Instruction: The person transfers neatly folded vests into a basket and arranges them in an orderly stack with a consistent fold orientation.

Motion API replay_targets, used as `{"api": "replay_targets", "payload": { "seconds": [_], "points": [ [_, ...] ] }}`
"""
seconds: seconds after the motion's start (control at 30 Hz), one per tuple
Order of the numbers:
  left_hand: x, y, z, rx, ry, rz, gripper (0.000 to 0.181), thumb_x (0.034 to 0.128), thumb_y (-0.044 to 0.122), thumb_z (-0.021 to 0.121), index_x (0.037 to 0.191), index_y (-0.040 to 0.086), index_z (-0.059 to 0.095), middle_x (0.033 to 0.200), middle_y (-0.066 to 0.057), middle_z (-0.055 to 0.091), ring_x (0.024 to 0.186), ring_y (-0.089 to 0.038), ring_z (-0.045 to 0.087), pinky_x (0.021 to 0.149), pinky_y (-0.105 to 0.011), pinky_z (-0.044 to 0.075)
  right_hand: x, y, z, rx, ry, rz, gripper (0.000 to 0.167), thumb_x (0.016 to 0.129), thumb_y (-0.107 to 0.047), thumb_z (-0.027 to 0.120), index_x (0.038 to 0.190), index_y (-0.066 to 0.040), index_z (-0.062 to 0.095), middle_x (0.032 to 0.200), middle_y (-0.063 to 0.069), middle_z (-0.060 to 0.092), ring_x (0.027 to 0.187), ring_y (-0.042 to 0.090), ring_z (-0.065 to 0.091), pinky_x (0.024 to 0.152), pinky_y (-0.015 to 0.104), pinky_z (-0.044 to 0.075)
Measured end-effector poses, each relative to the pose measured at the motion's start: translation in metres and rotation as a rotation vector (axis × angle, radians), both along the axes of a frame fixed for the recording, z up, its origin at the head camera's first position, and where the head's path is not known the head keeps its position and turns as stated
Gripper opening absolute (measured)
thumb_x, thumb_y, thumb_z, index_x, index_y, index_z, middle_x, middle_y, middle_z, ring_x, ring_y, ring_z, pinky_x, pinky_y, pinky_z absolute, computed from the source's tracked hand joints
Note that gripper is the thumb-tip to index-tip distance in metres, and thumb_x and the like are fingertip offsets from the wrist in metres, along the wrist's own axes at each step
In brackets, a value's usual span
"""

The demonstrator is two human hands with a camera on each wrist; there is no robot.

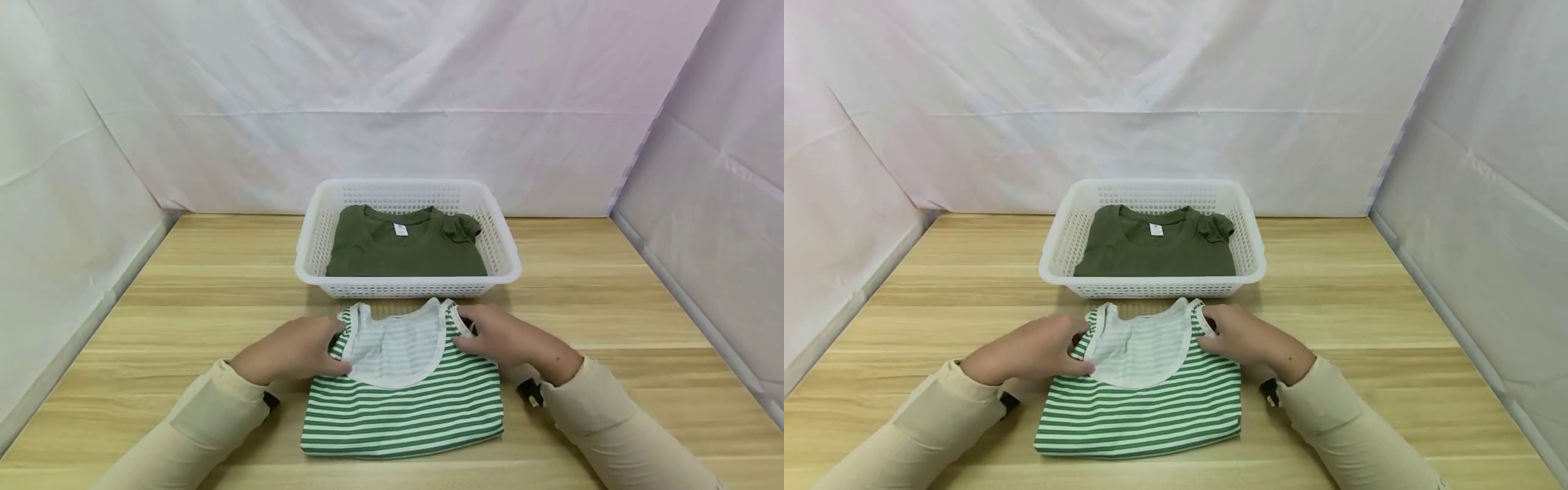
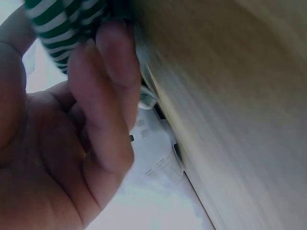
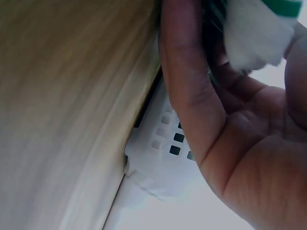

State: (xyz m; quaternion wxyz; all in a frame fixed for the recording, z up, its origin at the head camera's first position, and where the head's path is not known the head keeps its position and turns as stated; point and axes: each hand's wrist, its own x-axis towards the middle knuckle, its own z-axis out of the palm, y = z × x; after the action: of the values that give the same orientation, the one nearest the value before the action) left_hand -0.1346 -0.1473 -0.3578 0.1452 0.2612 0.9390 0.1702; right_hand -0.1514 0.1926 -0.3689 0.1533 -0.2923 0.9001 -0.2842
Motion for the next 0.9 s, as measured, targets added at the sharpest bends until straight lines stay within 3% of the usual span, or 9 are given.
{"api": "replay_targets", "payload": {
  "seconds": [0.17,0.37,0.47,0.57,0.63,0.7,0.8,0.9],
  "points": [
    [-0.001,0.001,-0.001,0.123,-0.032,0.01,0.033,0.0791,0.026,0.081,0.079,0.015,0.05,0.069,0.005,0.043,0.062,-0.008,0.043,0.055,-0.024,0.039,-0.001,0.001,0.002,-0.05,-0.029,-0.028,0.018,0.095,-0.018,0.065,0.112,-0.013,0.065,0.095,-0.005,0.067,0.082,0.008,0.06,0.073,0.024,0.052],
    [-0.006,-0.002,-0.001,0.35,-0.147,0.007,0.036,0.0834,0.024,0.082,0.089,0.011,0.049,0.078,0.003,0.052,0.069,-0.009,0.052,0.062,-0.022,0.046,-0.001,0.002,0.002,-0.15,-0.1,-0.001,0.027,0.096,-0.021,0.067,0.12,-0.01,0.063,0.101,-0.001,0.068,0.087,0.009,0.061,0.076,0.025,0.053],
    [-0.008,-0.003,0.0,0.457,-0.218,0.008,0.037,0.0841,0.022,0.081,0.095,0.009,0.048,0.075,0.004,0.051,0.068,-0.008,0.049,0.063,-0.021,0.044,-0.001,0.001,0.002,-0.198,-0.145,-0.001,0.027,0.095,-0.022,0.068,0.116,-0.008,0.06,0.097,-0.001,0.066,0.085,0.009,0.06,0.074,0.025,0.051],
    [-0.01,-0.003,0.0,0.537,-0.288,0.022,0.043,0.0835,0.017,0.081,0.103,0.007,0.044,0.07,0.004,0.045,0.065,-0.009,0.042,0.061,-0.021,0.039,0.0,0.0,0.003,-0.249,-0.176,-0.018,0.028,0.092,-0.02,0.072,0.103,-0.003,0.052,0.081,-0.002,0.055,0.074,0.007,0.05,0.067,0.022,0.044],
    [-0.01,-0.003,0.001,0.57,-0.326,0.04,0.05,0.0831,0.015,0.082,0.111,0.005,0.042,0.069,0.003,0.044,0.064,-0.009,0.041,0.06,-0.022,0.038,0.0,-0.001,0.003,-0.288,-0.208,-0.03,0.034,0.091,-0.017,0.074,0.1,-0.002,0.045,0.077,-0.002,0.051,0.069,0.007,0.045,0.064,0.022,0.04],
    [-0.011,-0.003,0.001,0.589,-0.362,0.056,0.057,0.0836,0.015,0.081,0.122,0.004,0.04,0.071,0.002,0.052,0.065,-0.01,0.047,0.061,-0.022,0.042,0.0,-0.001,0.004,-0.325,-0.25,-0.047,0.037,0.09,-0.014,0.074,0.104,0.0,0.043,0.076,-0.001,0.055,0.068,0.007,0.049,0.064,0.022,0.043],
    [-0.011,-0.004,0.002,0.597,-0.412,0.067,0.078,0.085,0.015,0.08,0.143,0.004,0.03,0.08,-0.002,0.069,0.072,-0.012,0.063,0.067,-0.024,0.051,0.0,-0.002,0.004,-0.375,-0.331,-0.062,0.046,0.09,-0.01,0.073,0.121,0.003,0.042,0.092,0.009,0.072,0.08,0.012,0.066,0.071,0.026,0.054],
    [-0.012,-0.005,0.003,0.555,-0.422,0.055,0.087,0.0853,0.018,0.08,0.152,0.004,0.026,0.078,0.0,0.072,0.067,-0.008,0.062,0.063,-0.022,0.05,-0.001,-0.001,0.004,-0.394,-0.387,-0.077,0.052,0.089,-0.009,0.074,0.126,0.005,0.041,0.103,0.018,0.074,0.09,0.021,0.072,0.076,0.032,0.058]
  ]
}}
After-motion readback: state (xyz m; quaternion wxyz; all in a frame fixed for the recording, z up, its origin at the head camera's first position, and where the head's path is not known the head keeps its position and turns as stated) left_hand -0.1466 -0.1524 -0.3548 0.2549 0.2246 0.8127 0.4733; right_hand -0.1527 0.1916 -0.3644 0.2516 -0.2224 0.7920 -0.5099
